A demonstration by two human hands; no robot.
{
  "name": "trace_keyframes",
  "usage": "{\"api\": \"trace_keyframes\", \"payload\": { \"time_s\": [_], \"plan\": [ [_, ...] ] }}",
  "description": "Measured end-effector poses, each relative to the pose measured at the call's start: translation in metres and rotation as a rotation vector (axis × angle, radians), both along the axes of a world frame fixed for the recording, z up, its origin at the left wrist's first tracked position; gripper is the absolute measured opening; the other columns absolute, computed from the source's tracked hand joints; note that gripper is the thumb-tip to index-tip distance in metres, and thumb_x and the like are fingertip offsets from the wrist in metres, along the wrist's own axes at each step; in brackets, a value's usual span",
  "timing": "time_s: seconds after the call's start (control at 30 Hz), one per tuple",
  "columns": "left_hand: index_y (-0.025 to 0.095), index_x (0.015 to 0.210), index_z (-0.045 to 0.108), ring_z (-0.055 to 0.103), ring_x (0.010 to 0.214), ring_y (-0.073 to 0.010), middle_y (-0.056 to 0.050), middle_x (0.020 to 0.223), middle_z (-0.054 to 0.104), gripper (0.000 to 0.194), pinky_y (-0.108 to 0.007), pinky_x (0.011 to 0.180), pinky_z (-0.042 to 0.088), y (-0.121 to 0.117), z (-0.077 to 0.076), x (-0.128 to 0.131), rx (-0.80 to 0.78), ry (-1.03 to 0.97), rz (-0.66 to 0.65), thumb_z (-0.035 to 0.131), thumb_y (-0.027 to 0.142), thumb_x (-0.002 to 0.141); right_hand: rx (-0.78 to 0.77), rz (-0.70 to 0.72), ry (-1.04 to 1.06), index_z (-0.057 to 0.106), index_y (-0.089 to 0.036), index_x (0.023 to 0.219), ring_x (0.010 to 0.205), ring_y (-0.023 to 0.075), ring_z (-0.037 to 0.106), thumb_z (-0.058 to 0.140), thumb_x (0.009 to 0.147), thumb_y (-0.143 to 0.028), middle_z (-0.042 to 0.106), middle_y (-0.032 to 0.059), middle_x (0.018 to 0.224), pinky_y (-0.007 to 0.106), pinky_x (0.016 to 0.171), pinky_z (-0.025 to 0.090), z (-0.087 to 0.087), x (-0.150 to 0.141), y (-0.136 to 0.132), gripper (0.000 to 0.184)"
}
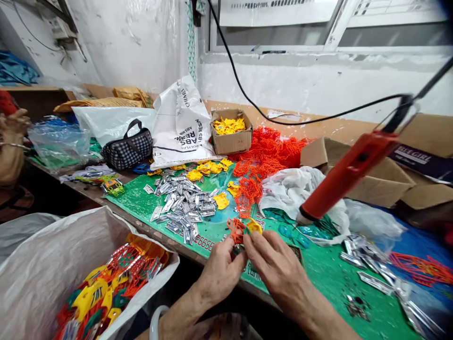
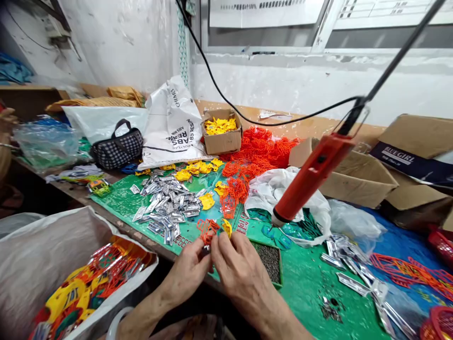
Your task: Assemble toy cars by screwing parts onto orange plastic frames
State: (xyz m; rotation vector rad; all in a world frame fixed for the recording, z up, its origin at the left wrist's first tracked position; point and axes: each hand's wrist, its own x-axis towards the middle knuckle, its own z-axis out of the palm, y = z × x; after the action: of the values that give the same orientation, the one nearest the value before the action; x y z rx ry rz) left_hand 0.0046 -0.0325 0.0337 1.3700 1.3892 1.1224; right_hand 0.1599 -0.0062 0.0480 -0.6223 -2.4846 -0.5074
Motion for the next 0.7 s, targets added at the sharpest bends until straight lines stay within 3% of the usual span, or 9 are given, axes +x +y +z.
{"api": "trace_keyframes", "payload": {
  "time_s": [0.17, 0.27, 0.37, 0.5, 0.6, 0.7],
  "plan": [
    [0.016, 0.081, 0.065, 0.058, 0.070, -0.0182, -0.003, 0.077, 0.067, 0.018, -0.026, 0.064, 0.045, -0.014, -0.007, 0.013, 0.118, -0.019, -0.064, 0.068, 0.033, 0.077, -0.059, 0.088, 0.231, 0.061, -0.008, 0.118, 0.096, 0.0239, 0.059, 0.039, 0.093, -0.002, 0.068, 0.0164, 0.114, 0.040, 0.085, 0.055, -0.006, -0.002, -0.017, 0.034],
    [0.016, 0.076, 0.065, 0.057, 0.065, -0.0164, -0.002, 0.070, 0.066, 0.018, -0.026, 0.062, 0.044, -0.017, -0.019, 0.017, 0.249, -0.003, 0.038, 0.063, 0.034, 0.078, -0.090, 0.132, 0.349, 0.061, -0.012, 0.115, 0.094, 0.0230, 0.061, 0.038, 0.092, -0.001, 0.069, 0.0144, 0.109, 0.038, 0.080, 0.056, -0.010, -0.008, -0.022, 0.035],
    [0.016, 0.079, 0.067, 0.054, 0.059, -0.0146, -0.001, 0.067, 0.065, 0.021, -0.024, 0.057, 0.043, -0.020, -0.024, 0.017, 0.307, 0.017, 0.102, 0.064, 0.036, 0.076, -0.227, 0.161, 0.483, 0.058, -0.016, 0.123, 0.102, 0.0209, 0.061, 0.042, 0.090, -0.001, 0.061, 0.0146, 0.121, 0.035, 0.084, 0.056, -0.010, -0.008, -0.025, 0.040],
    [0.016, 0.067, 0.065, 0.046, 0.051, -0.0121, 0.002, 0.055, 0.057, 0.020, -0.022, 0.049, 0.037, -0.029, -0.017, 0.015, 0.257, 0.075, 0.156, 0.063, 0.034, 0.076, -0.365, 0.013, 0.703, 0.057, -0.021, 0.127, 0.110, 0.0234, 0.060, 0.061, 0.088, -0.016, 0.049, 0.0152, 0.132, 0.037, 0.088, 0.057, -0.012, 0.002, -0.027, 0.040],
    [0.017, 0.063, 0.061, 0.048, 0.051, -0.0124, 0.002, 0.053, 0.056, 0.014, -0.022, 0.050, 0.039, -0.034, -0.014, 0.015, 0.283, 0.115, 0.153, 0.061, 0.027, 0.072, -0.510, -0.112, 0.696, 0.058, -0.022, 0.129, 0.110, 0.0289, 0.061, 0.074, 0.079, -0.031, 0.055, 0.0147, 0.128, 0.043, 0.087, 0.058, -0.012, 0.010, -0.024, 0.053],
    [0.016, 0.071, 0.065, 0.055, 0.055, -0.0140, 0.001, 0.060, 0.062, 0.008, -0.023, 0.055, 0.044, -0.036, -0.017, 0.015, 0.305, 0.093, 0.049, 0.058, 0.017, 0.068, -0.743, -0.096, 0.604, 0.062, -0.021, 0.126, 0.105, 0.0276, 0.065, 0.080, 0.073, -0.032, 0.064, 0.0115, 0.120, 0.042, 0.088, 0.058, -0.009, 0.011, -0.021, 0.057]
  ]
}}
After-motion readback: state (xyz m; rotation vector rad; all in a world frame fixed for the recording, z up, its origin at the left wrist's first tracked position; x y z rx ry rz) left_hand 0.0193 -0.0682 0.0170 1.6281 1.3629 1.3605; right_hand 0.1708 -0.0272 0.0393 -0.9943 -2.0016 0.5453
